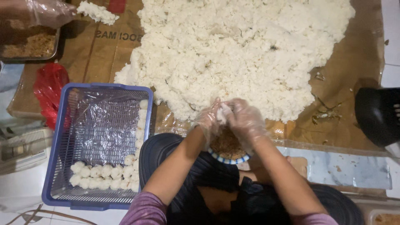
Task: The person scoops a portion of white dough, flattens it, fills it with a brown mixture from a bowl, and seals it into a ball. They place the finished dumpling into a blue basket and repeat the process.
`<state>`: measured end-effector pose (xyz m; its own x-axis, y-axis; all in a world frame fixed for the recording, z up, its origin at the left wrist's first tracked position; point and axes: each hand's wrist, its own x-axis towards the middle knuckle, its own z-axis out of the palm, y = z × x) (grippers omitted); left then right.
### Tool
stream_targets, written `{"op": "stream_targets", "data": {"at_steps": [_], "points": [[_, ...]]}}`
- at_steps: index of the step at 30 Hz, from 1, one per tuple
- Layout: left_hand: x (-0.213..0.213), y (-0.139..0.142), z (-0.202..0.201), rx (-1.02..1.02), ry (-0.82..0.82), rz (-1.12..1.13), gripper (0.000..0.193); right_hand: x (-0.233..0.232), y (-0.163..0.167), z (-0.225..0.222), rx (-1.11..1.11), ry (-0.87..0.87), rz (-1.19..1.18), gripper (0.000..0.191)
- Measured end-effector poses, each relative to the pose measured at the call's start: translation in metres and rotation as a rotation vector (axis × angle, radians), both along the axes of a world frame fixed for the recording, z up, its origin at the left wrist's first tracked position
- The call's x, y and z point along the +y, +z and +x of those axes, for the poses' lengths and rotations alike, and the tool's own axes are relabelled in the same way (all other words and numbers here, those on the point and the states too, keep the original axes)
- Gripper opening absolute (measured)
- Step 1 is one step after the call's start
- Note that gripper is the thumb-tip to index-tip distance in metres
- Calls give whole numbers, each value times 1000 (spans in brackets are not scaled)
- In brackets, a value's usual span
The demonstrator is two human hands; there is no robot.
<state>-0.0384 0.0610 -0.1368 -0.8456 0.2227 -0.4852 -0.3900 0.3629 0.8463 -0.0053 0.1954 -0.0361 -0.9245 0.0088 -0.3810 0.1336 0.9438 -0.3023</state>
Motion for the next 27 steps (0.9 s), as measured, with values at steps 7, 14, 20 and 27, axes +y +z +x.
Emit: {"op": "stream_targets", "data": {"at_steps": [7, 14, 20, 27], "points": [[3, -23, 2, -466, 418, 447, 35, 4, -17, 17, -172, 165, 268, 27], [4, -30, -1, -58, 73, 187, 42, 27, -47, 0, -262, -11, 97, 26], [-9, 42, 32, -275, 198, 604, 29, 42, -93, 10, 844, 519, 274, 19], [8, 28, 6, -46, -219, -70, 46, 23, -75, 1, 664, 522, 388, 23]]}}
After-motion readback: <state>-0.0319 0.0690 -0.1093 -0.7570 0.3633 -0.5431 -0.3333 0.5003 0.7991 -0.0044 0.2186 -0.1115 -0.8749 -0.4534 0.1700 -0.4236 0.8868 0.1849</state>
